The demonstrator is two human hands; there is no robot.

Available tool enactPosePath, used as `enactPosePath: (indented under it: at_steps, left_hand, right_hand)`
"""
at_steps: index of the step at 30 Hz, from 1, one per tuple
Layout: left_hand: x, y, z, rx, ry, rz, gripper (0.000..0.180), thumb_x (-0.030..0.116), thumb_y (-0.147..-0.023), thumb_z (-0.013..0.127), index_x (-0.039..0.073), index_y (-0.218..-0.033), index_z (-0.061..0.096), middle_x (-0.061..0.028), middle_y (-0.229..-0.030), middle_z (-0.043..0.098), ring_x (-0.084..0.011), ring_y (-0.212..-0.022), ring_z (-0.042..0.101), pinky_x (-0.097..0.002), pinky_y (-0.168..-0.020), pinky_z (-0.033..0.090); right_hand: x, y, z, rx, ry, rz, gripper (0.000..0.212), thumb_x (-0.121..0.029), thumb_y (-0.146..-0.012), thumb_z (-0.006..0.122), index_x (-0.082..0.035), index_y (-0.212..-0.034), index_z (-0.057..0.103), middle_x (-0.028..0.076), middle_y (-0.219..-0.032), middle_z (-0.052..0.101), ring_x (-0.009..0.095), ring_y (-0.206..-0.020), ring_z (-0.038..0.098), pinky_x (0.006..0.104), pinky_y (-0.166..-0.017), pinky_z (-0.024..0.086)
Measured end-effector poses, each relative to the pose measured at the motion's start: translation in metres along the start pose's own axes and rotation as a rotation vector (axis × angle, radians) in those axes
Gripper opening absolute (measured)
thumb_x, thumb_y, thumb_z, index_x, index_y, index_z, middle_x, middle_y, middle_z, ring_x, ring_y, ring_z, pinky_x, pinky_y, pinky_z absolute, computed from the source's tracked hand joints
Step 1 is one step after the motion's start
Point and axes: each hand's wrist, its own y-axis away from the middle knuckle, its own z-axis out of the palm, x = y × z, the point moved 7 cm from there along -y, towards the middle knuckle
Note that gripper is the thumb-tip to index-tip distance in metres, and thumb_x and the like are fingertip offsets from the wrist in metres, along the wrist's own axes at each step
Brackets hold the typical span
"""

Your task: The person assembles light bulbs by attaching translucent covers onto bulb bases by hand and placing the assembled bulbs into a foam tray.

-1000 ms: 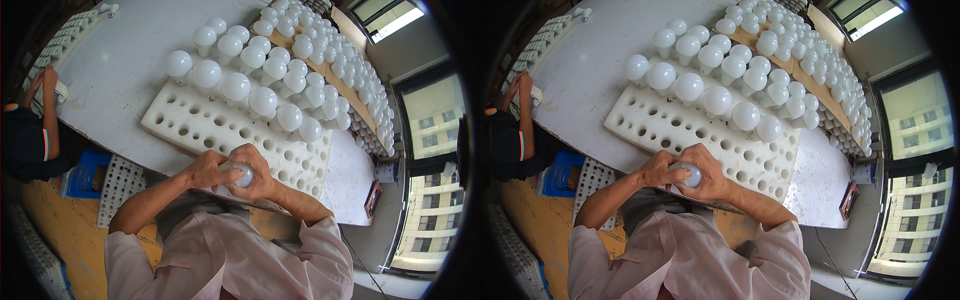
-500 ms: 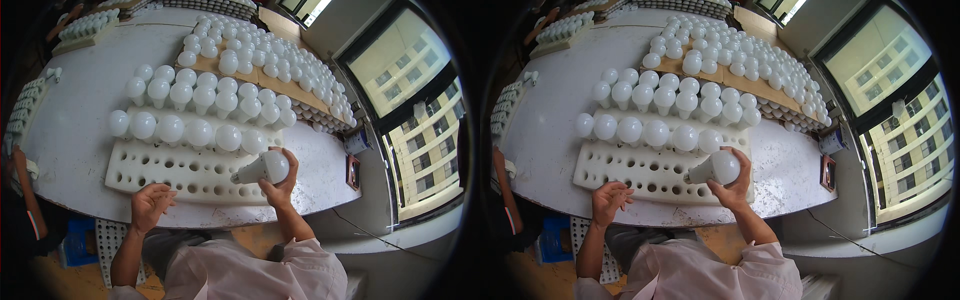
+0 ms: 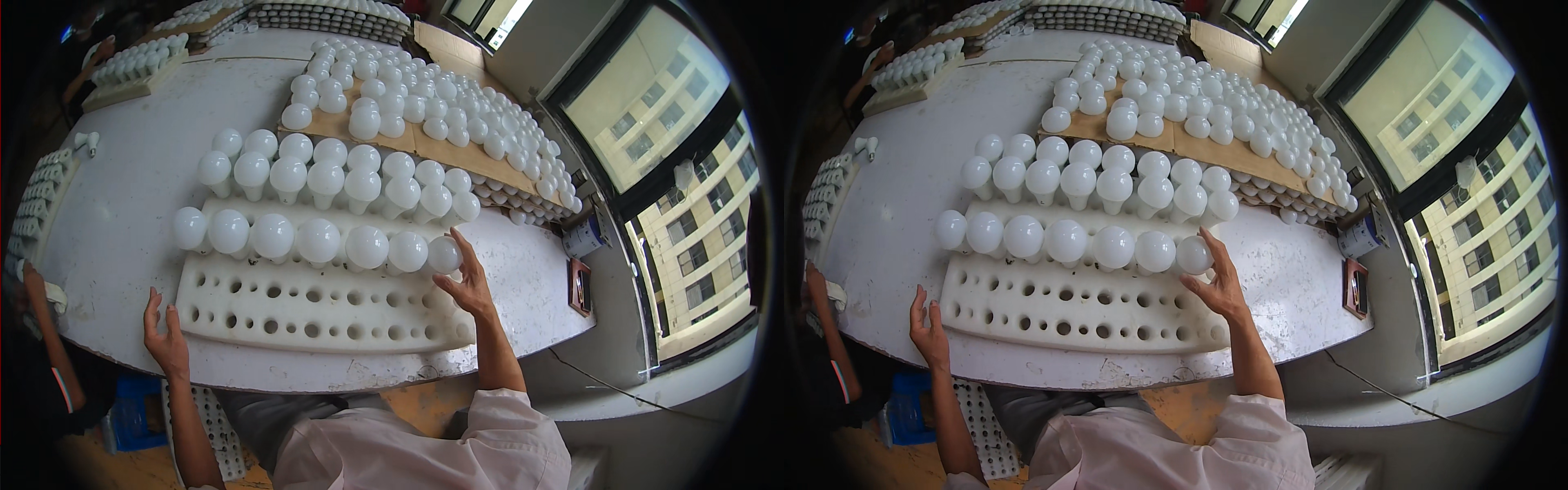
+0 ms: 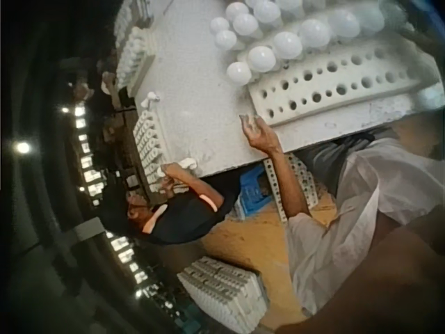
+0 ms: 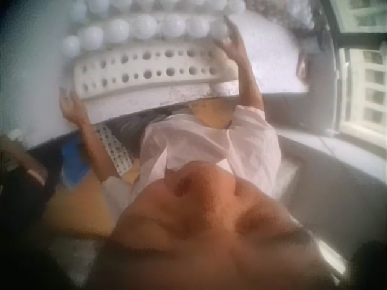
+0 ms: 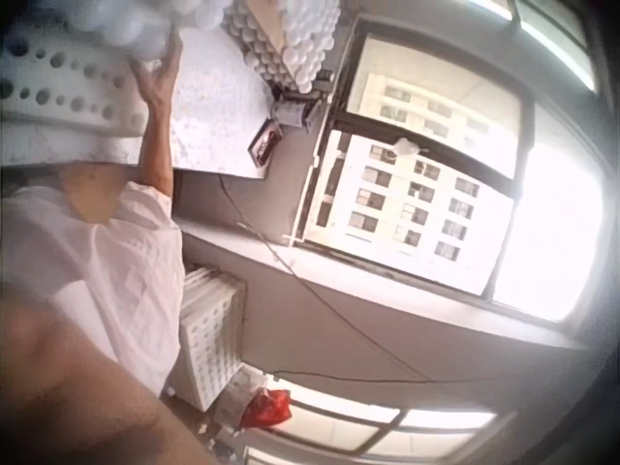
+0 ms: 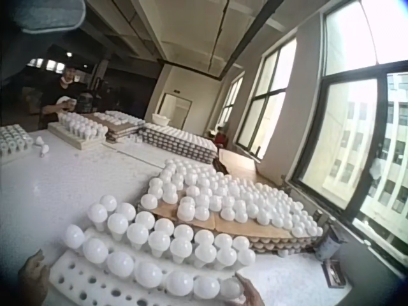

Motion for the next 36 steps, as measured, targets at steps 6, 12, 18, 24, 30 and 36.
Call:
enactPosePath:
  at_steps: [6, 12, 18, 24, 30, 36]
  left_hand:
    - [-0.054, 0.007, 0.034, -0.236, 0.342, -0.306, 0.045, 0.023, -0.096, 0.052, -0.008, -0.128, 0.048, -0.019, -0.123, 0.056, -0.0232, -0.112, 0.054, -0.0327, -0.096, 0.041]
    - [-0.044, 0.021, 0.038, -0.238, 0.315, -0.338, 0.049, 0.025, -0.09, 0.057, -0.009, -0.124, 0.05, -0.0172, -0.116, 0.059, -0.0219, -0.104, 0.055, -0.0321, -0.093, 0.042]
    - [-0.039, 0.028, 0.038, -0.221, 0.289, -0.324, 0.048, 0.024, -0.087, 0.059, -0.011, -0.12, 0.052, -0.0187, -0.11, 0.06, -0.0237, -0.097, 0.058, -0.0337, -0.087, 0.046]
    - [-0.037, 0.046, 0.034, -0.184, 0.315, -0.259, 0.047, 0.023, -0.089, 0.056, -0.01, -0.121, 0.051, -0.0187, -0.109, 0.06, -0.0236, -0.097, 0.058, -0.0334, -0.086, 0.046]
    - [-0.043, 0.054, 0.033, -0.122, 0.309, -0.211, 0.046, 0.024, -0.091, 0.052, -0.01, -0.122, 0.049, -0.0201, -0.11, 0.06, -0.0244, -0.098, 0.058, -0.0342, -0.087, 0.046]
    - [-0.037, 0.056, 0.021, -0.049, 0.257, -0.132, 0.048, 0.025, -0.09, 0.05, -0.011, -0.121, 0.049, -0.021, -0.103, 0.062, -0.0245, -0.09, 0.061, -0.034, -0.08, 0.048]
  right_hand:
    - [0.097, 0.049, -0.065, 0.38, -0.247, 0.426, 0.067, -0.025, -0.084, 0.067, -0.002, -0.14, 0.038, 0.024, -0.132, 0.048, 0.032, -0.12, 0.049, 0.0414, -0.098, 0.043]
    - [0.112, 0.067, -0.019, 0.088, -0.326, 0.7, 0.048, -0.032, -0.089, 0.059, 0.002, -0.123, 0.056, 0.012, -0.108, 0.062, 0.018, -0.093, 0.059, 0.0303, -0.081, 0.047]
    - [0.118, 0.054, -0.023, 0.131, -0.294, 0.671, 0.044, -0.031, -0.089, 0.057, 0.001, -0.119, 0.059, 0.01, -0.103, 0.064, 0.017, -0.09, 0.06, 0.029, -0.078, 0.047]
    - [0.137, 0.029, -0.05, 0.088, -0.165, 0.544, 0.046, -0.027, -0.088, 0.06, 0.002, -0.123, 0.057, 0.013, -0.111, 0.063, 0.019, -0.097, 0.059, 0.0304, -0.082, 0.047]
    - [0.058, -0.059, -0.086, 0.417, -0.005, 0.098, 0.039, -0.016, -0.086, 0.065, 0.001, -0.121, 0.056, 0.016, -0.114, 0.062, 0.021, -0.102, 0.06, 0.0338, -0.085, 0.049]
    - [-0.056, -0.188, 0.019, 0.012, 0.464, -0.263, 0.058, -0.013, -0.077, 0.073, -0.009, -0.13, 0.05, 0.015, -0.122, 0.055, 0.029, -0.105, 0.059, 0.0379, -0.087, 0.049]
